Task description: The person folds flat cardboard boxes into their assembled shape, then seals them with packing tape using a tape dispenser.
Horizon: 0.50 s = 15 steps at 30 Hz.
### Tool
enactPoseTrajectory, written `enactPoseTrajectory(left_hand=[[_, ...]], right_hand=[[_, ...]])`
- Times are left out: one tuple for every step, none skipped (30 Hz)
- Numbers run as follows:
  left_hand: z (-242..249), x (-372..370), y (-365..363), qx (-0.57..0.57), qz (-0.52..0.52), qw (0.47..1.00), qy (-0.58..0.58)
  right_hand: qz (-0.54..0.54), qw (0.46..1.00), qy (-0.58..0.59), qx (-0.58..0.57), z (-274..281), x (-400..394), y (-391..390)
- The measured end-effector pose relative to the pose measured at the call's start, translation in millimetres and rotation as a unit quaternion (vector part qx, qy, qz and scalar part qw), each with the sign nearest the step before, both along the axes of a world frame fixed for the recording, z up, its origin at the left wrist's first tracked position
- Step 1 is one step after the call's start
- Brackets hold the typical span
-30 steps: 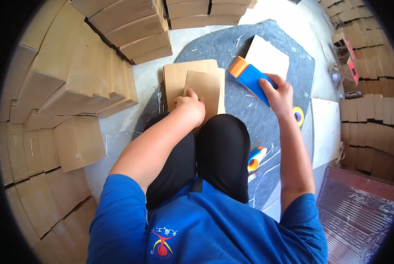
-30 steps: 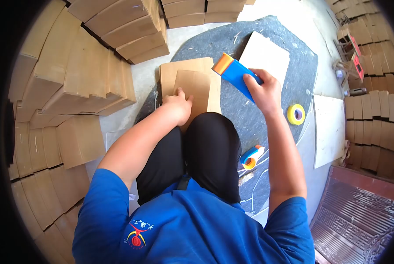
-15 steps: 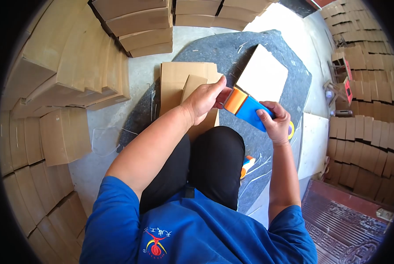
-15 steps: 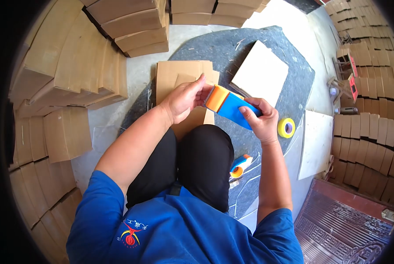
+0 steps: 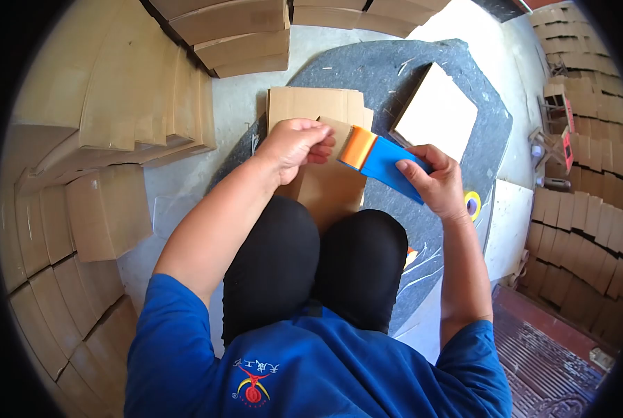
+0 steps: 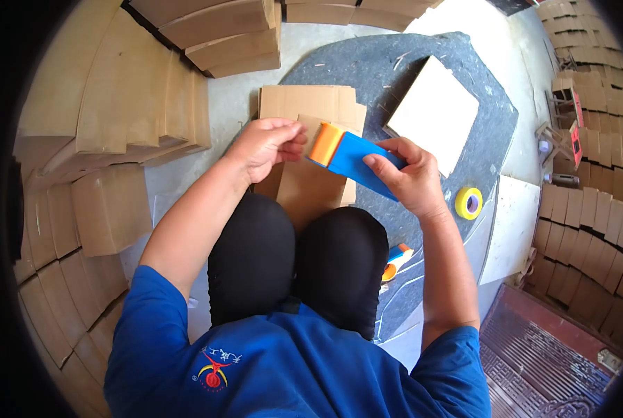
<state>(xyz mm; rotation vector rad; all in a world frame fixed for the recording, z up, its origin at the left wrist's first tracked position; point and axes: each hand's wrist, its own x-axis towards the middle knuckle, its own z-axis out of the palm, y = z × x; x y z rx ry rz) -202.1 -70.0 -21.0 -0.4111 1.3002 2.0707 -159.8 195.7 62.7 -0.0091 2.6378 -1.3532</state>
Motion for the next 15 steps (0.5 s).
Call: enactPoseTrajectory(left_hand=[[-10,-4,-12,0.004,0.032,0.999,0.008],[-21,-6,-25,-0.013,0.064,0.998,0.0],[-33,-8,-40,-0.009,0.079,0.997,0.0],[-40,-10,-48,-0.004,0.093,0.996,-0.001],[-49,-11,-49,-0.004,0.091,0.996,-0.009],[-52,-12,-51,0.014,0.081,0.996,-0.022],[-56,-14,-52,0.031,0.073,0.996,-0.034],[-60,-16,-51,0.03,0.072,0.996,-0.037],[-64,-18,-48,0.024,0.075,0.996,-0.044],[-69,-19,-45,0.019,0.076,0.996,-0.051],[-72,-18,-41,0.003,0.063,0.997,-0.047],[-75,-17,-38,0.002,0.061,0.997,-0.05],[-78,-17,-34,-0.023,0.062,0.996,-0.053],[-81,-15,-30,-0.047,0.064,0.995,-0.055],[-89,-12,-25,-0.049,0.082,0.994,-0.057]], right_hand=[[-0.007,1.0,-0.014,0.01,1,-3,8],[-0.008,1.0,-0.018,0.02,-1,-4,19],[-0.009,0.999,-0.022,0.029,-2,-6,29],[-0.013,0.998,-0.028,0.056,-6,-8,38],[-0.014,0.998,-0.035,0.058,-10,-10,42],[-0.023,0.997,-0.047,0.064,-14,-12,45],[-0.03,0.995,-0.057,0.07,-18,-14,46],[-0.029,0.995,-0.055,0.074,-20,-16,46],[-0.029,0.995,-0.059,0.073,-23,-19,47],[-0.03,0.995,-0.058,0.071,-27,-20,51],[-0.03,0.995,-0.057,0.07,-30,-21,54],[-0.033,0.995,-0.06,0.07,-34,-22,56],[-0.03,0.995,-0.066,0.07,-37,-24,59],[-0.028,0.995,-0.072,0.07,-40,-25,62],[-0.026,0.994,-0.077,0.07,-43,-26,64]])
